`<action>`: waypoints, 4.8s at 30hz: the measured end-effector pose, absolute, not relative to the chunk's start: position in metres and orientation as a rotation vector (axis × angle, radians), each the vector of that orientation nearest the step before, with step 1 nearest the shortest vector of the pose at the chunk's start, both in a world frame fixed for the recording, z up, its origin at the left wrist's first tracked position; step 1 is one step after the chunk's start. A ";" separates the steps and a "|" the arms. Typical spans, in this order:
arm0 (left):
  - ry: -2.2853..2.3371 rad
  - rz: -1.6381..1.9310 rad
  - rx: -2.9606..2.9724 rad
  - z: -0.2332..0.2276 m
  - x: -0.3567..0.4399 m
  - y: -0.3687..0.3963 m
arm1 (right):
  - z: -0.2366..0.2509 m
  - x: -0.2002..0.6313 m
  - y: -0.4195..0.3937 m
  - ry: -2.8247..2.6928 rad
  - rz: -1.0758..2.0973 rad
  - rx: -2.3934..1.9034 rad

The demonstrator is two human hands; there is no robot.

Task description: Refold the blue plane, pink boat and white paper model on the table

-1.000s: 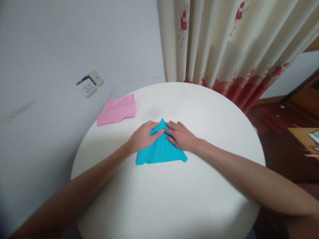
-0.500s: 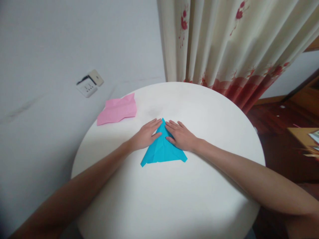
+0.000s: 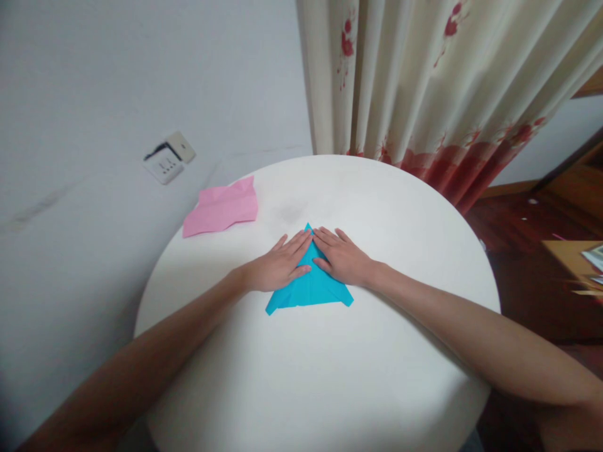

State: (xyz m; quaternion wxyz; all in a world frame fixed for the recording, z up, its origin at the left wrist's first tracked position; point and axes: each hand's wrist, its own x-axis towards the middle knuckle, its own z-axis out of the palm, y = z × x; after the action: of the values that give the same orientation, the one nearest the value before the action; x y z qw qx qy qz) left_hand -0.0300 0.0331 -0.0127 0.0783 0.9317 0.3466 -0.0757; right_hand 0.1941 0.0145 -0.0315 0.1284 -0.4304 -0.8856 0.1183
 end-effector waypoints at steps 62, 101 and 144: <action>0.804 -0.289 2.715 -0.002 -0.042 0.030 | -0.026 0.207 0.021 -2.609 0.409 -1.219; 0.557 0.050 2.763 0.002 -0.031 0.042 | 0.023 0.232 0.029 -1.094 1.545 -1.226; 0.494 0.162 2.777 0.006 -0.030 0.037 | 0.016 0.223 0.026 -1.088 1.681 -1.233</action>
State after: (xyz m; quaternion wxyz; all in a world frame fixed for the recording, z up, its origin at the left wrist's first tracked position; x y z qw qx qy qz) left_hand -0.0301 0.0374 0.0057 0.1575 0.9706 0.1727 0.0568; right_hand 0.2225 0.0259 0.0155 0.3845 -0.4841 -0.4271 0.6599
